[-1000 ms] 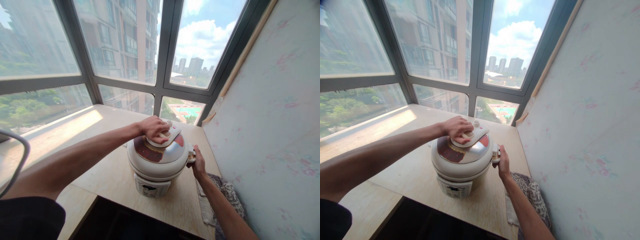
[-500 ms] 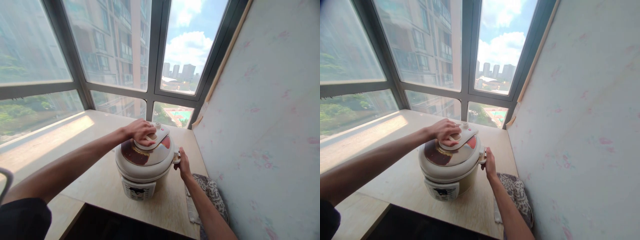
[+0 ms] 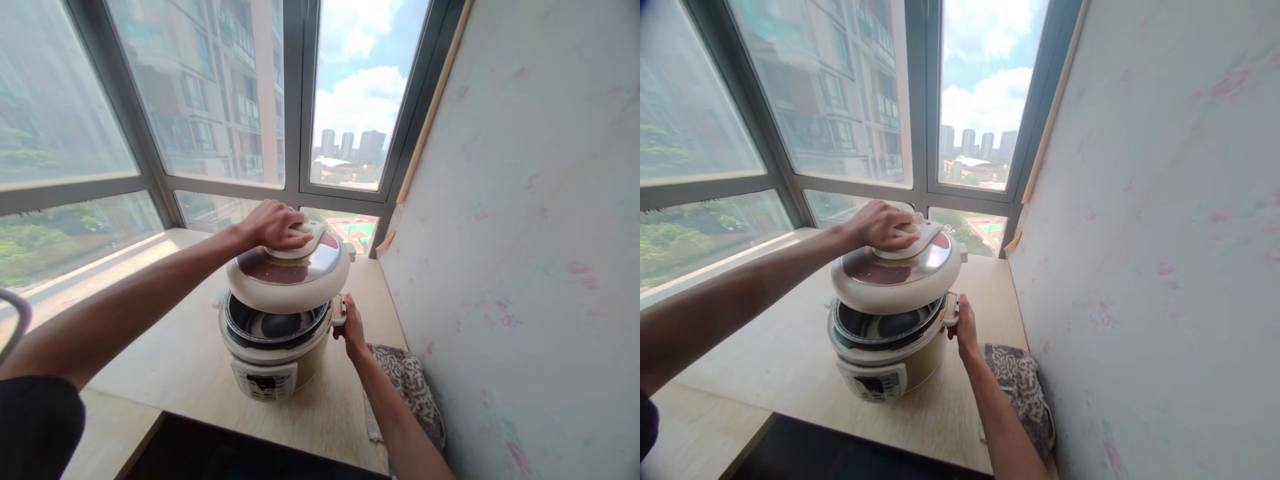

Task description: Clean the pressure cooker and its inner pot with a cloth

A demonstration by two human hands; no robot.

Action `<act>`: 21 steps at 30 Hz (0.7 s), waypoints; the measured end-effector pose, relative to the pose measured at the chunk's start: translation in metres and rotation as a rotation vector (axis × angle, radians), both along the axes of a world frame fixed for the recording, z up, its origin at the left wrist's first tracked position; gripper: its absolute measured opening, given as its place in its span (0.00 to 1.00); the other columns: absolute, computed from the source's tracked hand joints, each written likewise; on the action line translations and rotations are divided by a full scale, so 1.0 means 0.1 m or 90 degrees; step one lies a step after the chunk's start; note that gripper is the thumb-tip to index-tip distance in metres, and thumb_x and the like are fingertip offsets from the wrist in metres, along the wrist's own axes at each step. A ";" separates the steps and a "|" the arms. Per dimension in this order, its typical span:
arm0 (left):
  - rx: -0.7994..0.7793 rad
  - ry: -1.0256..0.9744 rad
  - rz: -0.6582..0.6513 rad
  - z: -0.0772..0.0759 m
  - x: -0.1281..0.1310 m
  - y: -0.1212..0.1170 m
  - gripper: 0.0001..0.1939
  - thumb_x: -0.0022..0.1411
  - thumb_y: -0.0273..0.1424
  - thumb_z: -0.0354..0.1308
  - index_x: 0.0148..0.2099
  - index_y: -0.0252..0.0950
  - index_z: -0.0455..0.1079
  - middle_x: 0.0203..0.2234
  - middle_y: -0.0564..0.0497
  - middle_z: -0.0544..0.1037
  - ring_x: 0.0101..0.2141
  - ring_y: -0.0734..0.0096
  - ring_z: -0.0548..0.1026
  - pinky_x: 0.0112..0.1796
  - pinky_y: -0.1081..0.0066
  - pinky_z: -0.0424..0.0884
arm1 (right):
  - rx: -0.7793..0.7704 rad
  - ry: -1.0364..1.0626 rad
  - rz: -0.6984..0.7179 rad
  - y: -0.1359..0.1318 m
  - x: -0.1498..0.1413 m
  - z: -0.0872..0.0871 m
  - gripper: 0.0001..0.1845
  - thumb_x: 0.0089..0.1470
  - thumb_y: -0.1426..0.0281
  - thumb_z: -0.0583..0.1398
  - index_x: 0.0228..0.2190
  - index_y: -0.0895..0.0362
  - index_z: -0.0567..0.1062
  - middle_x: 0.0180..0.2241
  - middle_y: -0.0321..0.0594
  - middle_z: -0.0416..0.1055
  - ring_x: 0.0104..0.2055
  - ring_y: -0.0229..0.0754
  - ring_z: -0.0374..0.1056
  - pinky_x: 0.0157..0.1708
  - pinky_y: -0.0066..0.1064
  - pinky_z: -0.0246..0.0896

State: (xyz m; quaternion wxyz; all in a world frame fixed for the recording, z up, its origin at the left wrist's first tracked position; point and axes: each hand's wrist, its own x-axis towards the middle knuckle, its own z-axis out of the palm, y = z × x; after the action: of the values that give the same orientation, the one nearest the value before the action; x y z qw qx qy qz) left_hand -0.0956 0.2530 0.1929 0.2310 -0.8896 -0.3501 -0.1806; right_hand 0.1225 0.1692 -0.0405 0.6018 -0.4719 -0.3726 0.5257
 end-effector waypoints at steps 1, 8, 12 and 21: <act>-0.017 0.008 0.015 0.02 0.13 0.02 0.24 0.62 0.51 0.50 0.30 0.38 0.75 0.21 0.47 0.76 0.24 0.63 0.73 0.27 0.66 0.54 | -0.001 -0.002 0.003 0.00 0.00 0.01 0.37 0.47 0.31 0.56 0.23 0.53 0.64 0.12 0.27 0.59 0.11 0.32 0.53 0.09 0.23 0.50; -0.078 0.049 0.063 0.06 1.17 0.47 0.32 0.66 0.55 0.45 0.37 0.34 0.79 0.27 0.40 0.81 0.31 0.54 0.79 0.30 0.66 0.59 | 0.010 -0.034 -0.009 -0.04 -0.03 0.06 0.39 0.48 0.28 0.53 0.25 0.54 0.66 0.12 0.26 0.57 0.11 0.32 0.53 0.09 0.23 0.46; -0.116 0.133 0.026 -0.09 1.64 0.84 0.34 0.67 0.55 0.45 0.46 0.32 0.78 0.38 0.35 0.83 0.39 0.50 0.80 0.36 0.65 0.65 | 0.036 -0.067 -0.014 -0.06 -0.02 0.11 0.39 0.50 0.29 0.52 0.24 0.53 0.65 0.13 0.27 0.57 0.12 0.32 0.54 0.10 0.24 0.48; -0.318 0.232 0.006 -0.81 2.12 1.28 0.33 0.66 0.53 0.54 0.61 0.32 0.67 0.55 0.33 0.76 0.53 0.45 0.76 0.47 0.61 0.69 | 0.047 -0.059 -0.057 -0.05 -0.04 0.06 0.35 0.54 0.33 0.54 0.27 0.53 0.70 0.18 0.31 0.61 0.20 0.39 0.61 0.17 0.29 0.57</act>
State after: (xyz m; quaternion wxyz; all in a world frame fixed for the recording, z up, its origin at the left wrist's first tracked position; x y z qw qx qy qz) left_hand 0.1168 0.3812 0.1119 0.0646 -0.9351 -0.3405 0.0745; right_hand 0.1188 0.1641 -0.0346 0.6237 -0.4895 -0.3978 0.4617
